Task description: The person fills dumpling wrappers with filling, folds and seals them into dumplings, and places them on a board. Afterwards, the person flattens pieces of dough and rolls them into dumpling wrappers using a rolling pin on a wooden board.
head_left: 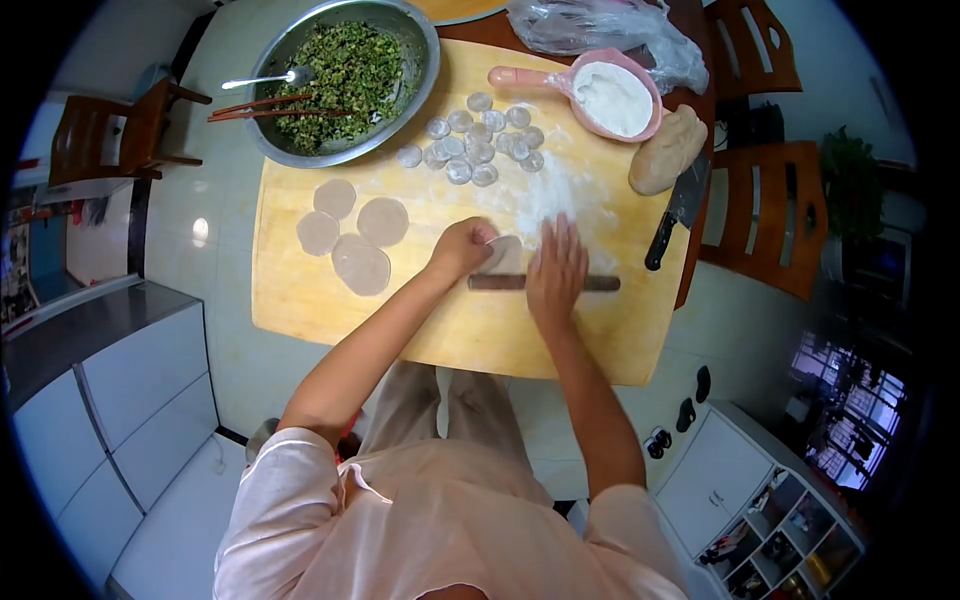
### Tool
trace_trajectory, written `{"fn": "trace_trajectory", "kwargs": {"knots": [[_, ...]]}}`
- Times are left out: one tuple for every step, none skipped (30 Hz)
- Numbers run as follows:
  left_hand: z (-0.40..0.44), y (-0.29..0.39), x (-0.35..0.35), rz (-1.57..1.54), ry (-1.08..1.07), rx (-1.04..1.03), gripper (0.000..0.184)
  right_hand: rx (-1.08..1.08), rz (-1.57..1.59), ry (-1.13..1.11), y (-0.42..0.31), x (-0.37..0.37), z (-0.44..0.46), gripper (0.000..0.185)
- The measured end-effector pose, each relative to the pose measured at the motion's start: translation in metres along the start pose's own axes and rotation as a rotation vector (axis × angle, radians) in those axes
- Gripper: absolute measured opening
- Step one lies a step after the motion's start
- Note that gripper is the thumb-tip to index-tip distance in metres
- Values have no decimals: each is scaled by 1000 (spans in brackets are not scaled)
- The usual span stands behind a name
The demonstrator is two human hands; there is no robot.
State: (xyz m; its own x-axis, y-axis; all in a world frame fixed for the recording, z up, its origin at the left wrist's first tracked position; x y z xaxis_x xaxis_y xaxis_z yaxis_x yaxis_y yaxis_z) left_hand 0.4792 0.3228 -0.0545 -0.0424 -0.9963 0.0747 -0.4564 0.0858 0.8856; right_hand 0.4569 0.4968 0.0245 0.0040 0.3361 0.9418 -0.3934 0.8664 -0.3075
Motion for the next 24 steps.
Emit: {"fn": "trace_trajectory", "kwargs": {"knots": [[-4,13,-2,238,104,-114,10,-6,19,18,-3,-3,25,51],[-11,41,-6,481,207,-228,11,-19,9,17,-3,-8,45,51],[-18,71,-11,724,309,-345,13,-33,-4,19,-3,-12,64,51],[-10,82,-14,843,135,-89,19,-43,-18,27,-2,-13,74,51],[-9,85,-12,839,172,-99,15,-42,-11,20,-3,-12,70,51],[-9,84,-12,831,208,-108,11,-41,-6,10,-2,-11,55,52],[-8,81,-12,820,246,-116,7,-37,-4,-2,-1,-10,36,52],[-3,62,-10,590,259,-74,4,-15,27,7,0,-7,11,54],[2,32,-7,360,271,-30,2,2,-21,-33,-2,-3,-14,55],[5,10,-1,132,284,14,3,32,-19,-38,-3,2,-36,56],[1,-2,4,-56,255,84,1,60,-14,-43,-2,4,-48,56],[-4,-8,7,-240,219,151,1,63,-19,-35,-2,3,-44,56],[-9,-12,4,-424,178,215,3,64,-26,-26,-1,0,-37,55],[-14,-10,0,-378,207,154,9,67,-31,-18,0,-3,-28,54],[-13,-19,-4,-143,261,14,10,51,-28,2,-1,-5,-10,53],[-22,8,-6,134,323,-67,11,36,-22,20,-3,-5,14,51],[-32,43,-10,417,379,-144,12,21,-11,39,-7,-5,32,50],[-34,56,-14,499,339,-117,14,38,13,59,-6,-5,41,48],[-35,61,-15,582,305,-87,16,50,44,55,-5,-9,39,48],[-36,59,-16,568,354,-167,17,62,72,51,-3,-11,29,49],[-38,54,-15,549,399,-250,19,74,93,45,-1,-11,16,49],[-39,46,-13,436,294,-182,19,109,107,1,-2,-8,-3,49],[-43,40,-6,262,267,-196,17,143,119,-45,-1,-3,-26,49],[-50,31,5,87,238,-210,15,192,150,-82,2,3,-46,49]]}}
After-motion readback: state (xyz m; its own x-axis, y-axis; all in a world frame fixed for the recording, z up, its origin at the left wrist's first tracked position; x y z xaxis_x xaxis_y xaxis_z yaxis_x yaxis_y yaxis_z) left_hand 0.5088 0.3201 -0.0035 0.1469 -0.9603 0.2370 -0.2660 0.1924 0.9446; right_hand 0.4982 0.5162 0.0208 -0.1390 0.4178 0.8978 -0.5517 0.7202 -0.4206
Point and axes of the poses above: each hand's wrist, its own z-axis towards the middle knuckle, its own x-axis out of the back of the hand, y = z × x, the point moved 4 cm from there along z, towards the middle knuckle, and after that the axes turned 5 degrees about z, right-handed, at the moved point
